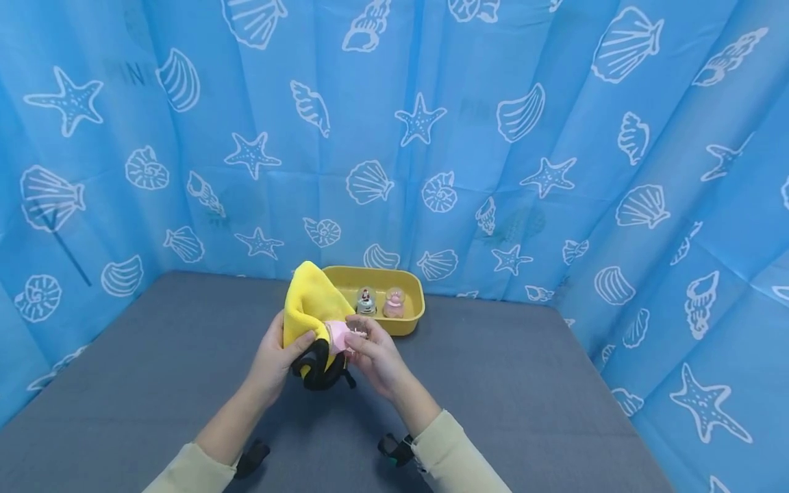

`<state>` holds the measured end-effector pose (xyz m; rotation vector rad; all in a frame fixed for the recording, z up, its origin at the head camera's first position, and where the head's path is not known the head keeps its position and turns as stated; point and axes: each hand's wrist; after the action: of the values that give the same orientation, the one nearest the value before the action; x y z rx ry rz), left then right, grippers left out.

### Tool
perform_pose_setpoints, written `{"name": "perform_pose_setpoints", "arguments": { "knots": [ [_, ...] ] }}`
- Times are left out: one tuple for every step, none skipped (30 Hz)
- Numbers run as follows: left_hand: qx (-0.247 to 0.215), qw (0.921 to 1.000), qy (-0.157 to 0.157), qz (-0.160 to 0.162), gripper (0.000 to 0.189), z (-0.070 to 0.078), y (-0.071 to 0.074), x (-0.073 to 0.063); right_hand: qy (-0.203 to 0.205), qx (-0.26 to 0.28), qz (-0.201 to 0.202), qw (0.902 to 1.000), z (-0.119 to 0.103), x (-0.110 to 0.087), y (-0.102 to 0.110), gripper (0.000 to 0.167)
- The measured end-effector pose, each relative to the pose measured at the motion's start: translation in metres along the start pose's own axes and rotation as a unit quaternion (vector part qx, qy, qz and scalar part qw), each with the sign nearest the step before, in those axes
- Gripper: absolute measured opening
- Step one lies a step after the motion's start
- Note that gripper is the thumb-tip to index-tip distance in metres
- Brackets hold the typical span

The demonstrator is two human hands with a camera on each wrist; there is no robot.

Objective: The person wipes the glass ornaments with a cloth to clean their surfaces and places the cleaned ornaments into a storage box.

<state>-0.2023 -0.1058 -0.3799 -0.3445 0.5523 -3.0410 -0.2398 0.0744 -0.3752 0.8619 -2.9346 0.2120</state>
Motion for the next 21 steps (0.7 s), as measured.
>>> {"name": "perform_pose_setpoints", "arguments": {
  "knots": [
    [0.003,1.0,0.0,-0.005,0.06,-0.0006,-0.0002,-0.0005,0.003,0.004,0.002,1.0,0.0002,0.0003,-0.0001,0.021],
    [0.006,1.0,-0.002,-0.008,0.062,-0.0012,-0.0007,-0.001,0.004,0.01,0.003,0.9999,0.0004,0.0007,-0.0002,0.024],
    [0.007,0.9999,-0.006,-0.009,0.063,-0.002,-0.0013,-0.0013,0.005,0.015,0.005,0.9999,0.0008,0.0013,-0.0003,0.028],
    [0.01,0.9998,-0.013,-0.007,0.063,-0.0028,-0.002,-0.0013,0.006,0.018,0.004,0.9998,0.001,0.0018,-0.0007,0.032],
    [0.01,0.9998,-0.019,-0.002,0.063,-0.0036,-0.0026,-0.0013,0.004,0.016,0.003,0.9999,0.0011,0.0023,-0.0011,0.036],
    [0.012,0.9995,-0.028,0.003,0.062,-0.004,-0.0033,-0.0014,-0.002,0.009,0.001,1.0,0.0011,0.0029,-0.0016,0.039],
    [0.013,0.9992,-0.036,0.008,0.061,-0.0046,-0.0038,-0.0013,-0.009,-0.005,0.001,0.9999,0.0007,0.0034,-0.0021,0.042],
    [0.016,0.9989,-0.043,0.013,0.06,-0.0052,-0.0041,-0.0013,-0.017,-0.028,0.001,0.9995,0.0002,0.0043,-0.0025,0.047],
    [0.02,0.9984,-0.05,0.016,0.06,-0.0056,-0.0043,-0.0015,-0.027,-0.054,0.003,0.9982,-0.0004,0.0051,-0.0032,0.052],
    [0.024,0.998,-0.056,0.017,0.059,-0.0059,-0.0044,-0.0019,-0.039,-0.077,0.004,0.9963,-0.001,0.006,-0.004,0.057],
    [0.027,0.9976,-0.061,0.016,0.058,-0.0062,-0.0045,-0.0023,-0.049,-0.099,0.006,0.9939,-0.0015,0.0067,-0.0045,0.061],
    [0.029,0.9974,-0.065,0.015,0.057,-0.0063,-0.0045,-0.0026,-0.055,-0.116,0.007,0.9917,-0.002,0.0075,-0.005,0.062],
    [0.031,0.9971,-0.067,0.016,0.056,-0.0062,-0.0045,-0.0028,-0.063,-0.126,0.013,0.9899,-0.0023,0.0082,-0.0057,0.062],
    [0.032,0.9971,-0.067,0.019,0.055,-0.0058,-0.0047,-0.003,-0.066,-0.129,0.015,0.9894,-0.0024,0.0084,-0.0061,0.061],
    [0.032,0.997,-0.068,0.02,0.054,-0.0052,-0.0048,-0.0028,-0.067,-0.121,0.018,0.9902,-0.0025,0.0083,-0.0066,0.057],
    [0.032,0.997,-0.067,0.023,0.054,-0.0048,-0.0046,-0.0026,-0.065,-0.106,0.02,0.992,-0.0026,0.008,-0.0069,0.051],
    [0.031,0.9971,-0.064,0.028,0.054,-0.0043,-0.0042,-0.0024,-0.061,-0.088,0.022,0.994,-0.0028,0.0077,-0.0071,0.042],
    [0.031,0.9972,-0.06,0.033,0.054,-0.0038,-0.0034,-0.0022,-0.054,-0.072,0.022,0.9957,-0.0032,0.0075,-0.0072,0.035],
    [0.031,0.9971,-0.057,0.039,0.055,-0.0033,-0.0026,-0.0021,-0.051,-0.053,0.025,0.997,-0.0034,0.0073,-0.0071,0.028],
    [0.028,0.9972,-0.054,0.042,0.056,-0.0035,-0.0013,-0.0019,-0.043,-0.037,0.022,0.9981,-0.0039,0.007,-0.0065,0.022],
    [0.027,0.9973,-0.052,0.044,0.057,-0.0035,-0.0001,-0.002,-0.039,-0.02,0.024,0.9987,-0.0044,0.0069,-0.006,0.019]
  ]
}}
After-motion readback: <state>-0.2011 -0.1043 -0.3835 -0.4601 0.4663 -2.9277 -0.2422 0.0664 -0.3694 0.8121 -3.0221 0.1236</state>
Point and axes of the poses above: each hand's wrist, its own x-axis towards the middle knuckle, its own y-axis out of the back of the hand, z = x × y, and after that the axes turned 14 degrees about -x, right-handed
